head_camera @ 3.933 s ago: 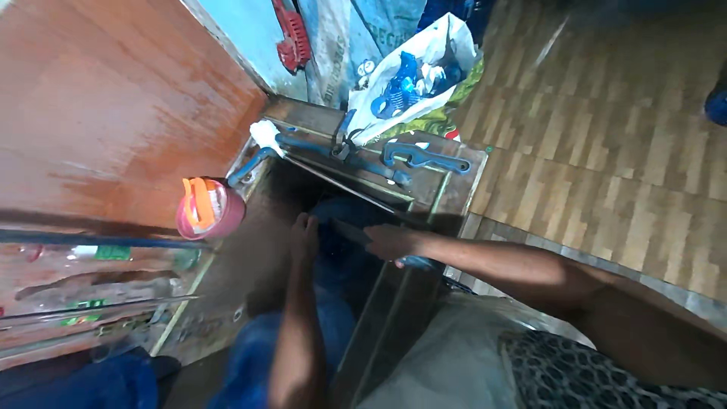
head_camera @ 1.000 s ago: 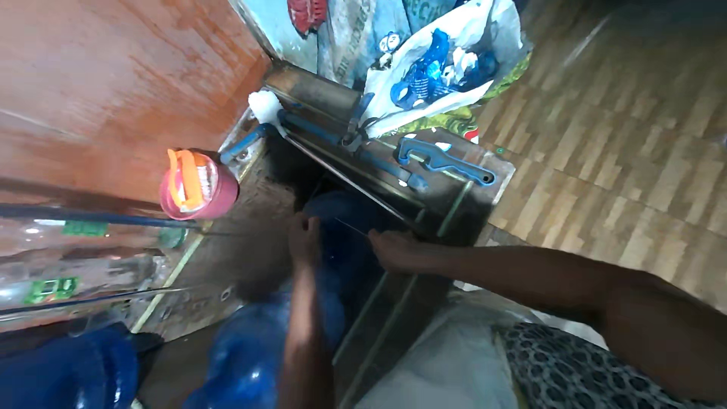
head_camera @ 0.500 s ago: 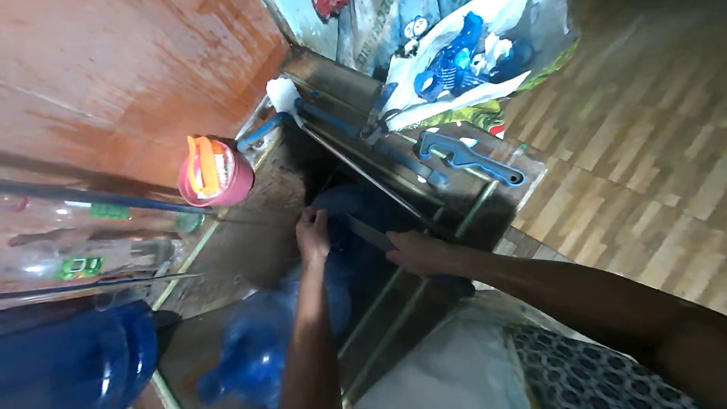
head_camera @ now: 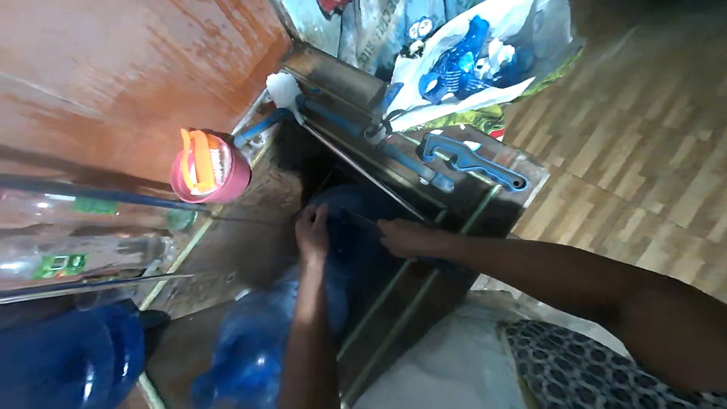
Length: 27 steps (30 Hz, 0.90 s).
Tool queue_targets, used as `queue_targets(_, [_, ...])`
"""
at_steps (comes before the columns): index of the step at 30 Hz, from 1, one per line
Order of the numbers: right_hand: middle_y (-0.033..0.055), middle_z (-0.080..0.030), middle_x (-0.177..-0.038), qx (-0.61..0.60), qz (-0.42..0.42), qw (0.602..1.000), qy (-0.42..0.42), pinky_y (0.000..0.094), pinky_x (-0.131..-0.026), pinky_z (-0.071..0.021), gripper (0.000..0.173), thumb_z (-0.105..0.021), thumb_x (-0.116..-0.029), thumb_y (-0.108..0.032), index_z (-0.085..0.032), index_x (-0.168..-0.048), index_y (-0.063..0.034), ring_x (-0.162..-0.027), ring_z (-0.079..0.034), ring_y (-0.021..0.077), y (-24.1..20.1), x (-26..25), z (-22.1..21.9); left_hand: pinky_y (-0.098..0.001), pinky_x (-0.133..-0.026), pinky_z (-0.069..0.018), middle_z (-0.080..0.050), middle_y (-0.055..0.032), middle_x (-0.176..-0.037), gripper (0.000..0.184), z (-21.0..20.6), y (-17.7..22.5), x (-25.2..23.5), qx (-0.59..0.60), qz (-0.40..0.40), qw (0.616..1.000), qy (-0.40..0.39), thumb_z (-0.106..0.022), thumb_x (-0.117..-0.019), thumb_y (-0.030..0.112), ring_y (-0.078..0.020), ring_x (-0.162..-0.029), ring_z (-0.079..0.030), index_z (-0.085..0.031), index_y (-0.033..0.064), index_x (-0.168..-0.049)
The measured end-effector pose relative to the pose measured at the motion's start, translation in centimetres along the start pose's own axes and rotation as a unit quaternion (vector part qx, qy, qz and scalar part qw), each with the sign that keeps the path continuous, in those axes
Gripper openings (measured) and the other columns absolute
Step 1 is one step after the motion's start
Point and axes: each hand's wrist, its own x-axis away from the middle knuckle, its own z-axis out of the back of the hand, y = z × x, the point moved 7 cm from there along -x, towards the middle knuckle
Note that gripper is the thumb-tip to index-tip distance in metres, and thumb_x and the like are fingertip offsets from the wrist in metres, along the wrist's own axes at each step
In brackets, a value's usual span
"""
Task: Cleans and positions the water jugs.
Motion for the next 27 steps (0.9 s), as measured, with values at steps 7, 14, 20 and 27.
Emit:
queue_targets(7, [0.0324, -0.06, -0.129, 0.034, 0.007, 0.999, 0.038, 0.0628, -0.101, -0.0462, 0.042, -0.046, -0.1081, -0.014, -0.041, -0.146, 0.0043, -0.123, -0.059, 0.0489, 1.4, 1.1, 0.0, -0.0412, -0.117, -0.0354, -0.048, -0.0382, -0.144, 0.054, -0.5, -5.0, 5.4, -0.026, -0.116, 0.992, 0.036, -0.043, -0.102, 0.017, -0.038, -0.139, -0.047, -0.044, -0.0206, -0.14])
queue_targets(14, [0.0312, -0.064, -0.122, -0.005, 0.034, 0.999, -0.036, 0.0637, -0.097, -0.0481, 0.041, -0.048, -0.1084, -0.019, -0.046, -0.145, -0.0005, -0.116, -0.062, 0.0489, 5.5, 5.9, -3.3, -0.0496, -0.105, -0.0469, -0.062, -0.0356, -0.122, 0.027, 2.8, -10.0, 6.3, -0.123, -0.09, 0.974, 0.17, -0.054, -0.0972, -0.003, -0.0424, -0.119, -0.06, -0.061, -0.0192, -0.118])
queue_targets(20, [0.0287, -0.067, -0.113, -0.095, 0.09, 0.991, -0.021, 0.0648, -0.092, -0.049, 0.041, -0.053, -0.1074, -0.024, -0.051, -0.143, -0.0036, -0.105, -0.066, 0.0467, 9.6, 10.3, -3.2, -0.0336, -0.085, -0.0543, -0.061, -0.0232, -0.114, 0.032, 6.9, 0.9, -0.7, 0.052, -0.035, 0.965, 0.254, -0.05, -0.1054, 0.01, -0.018, -0.093, -0.063, -0.054, -0.0133, -0.128])
queue_targets(27, [0.0285, -0.066, -0.115, -0.187, 0.123, 0.973, 0.059, 0.059, -0.097, -0.047, 0.039, -0.052, -0.1073, -0.023, -0.056, -0.139, -0.0005, -0.109, -0.064, 0.0422, 13.8, 15.7, -2.9, -0.0522, -0.098, -0.0495, -0.063, -0.0299, -0.12, 0.04, -10.7, 22.9, -7.2, -0.039, -0.204, 0.978, -0.009, -0.043, -0.1098, 0.022, -0.0356, -0.109, -0.063, -0.058, -0.0115, -0.127])
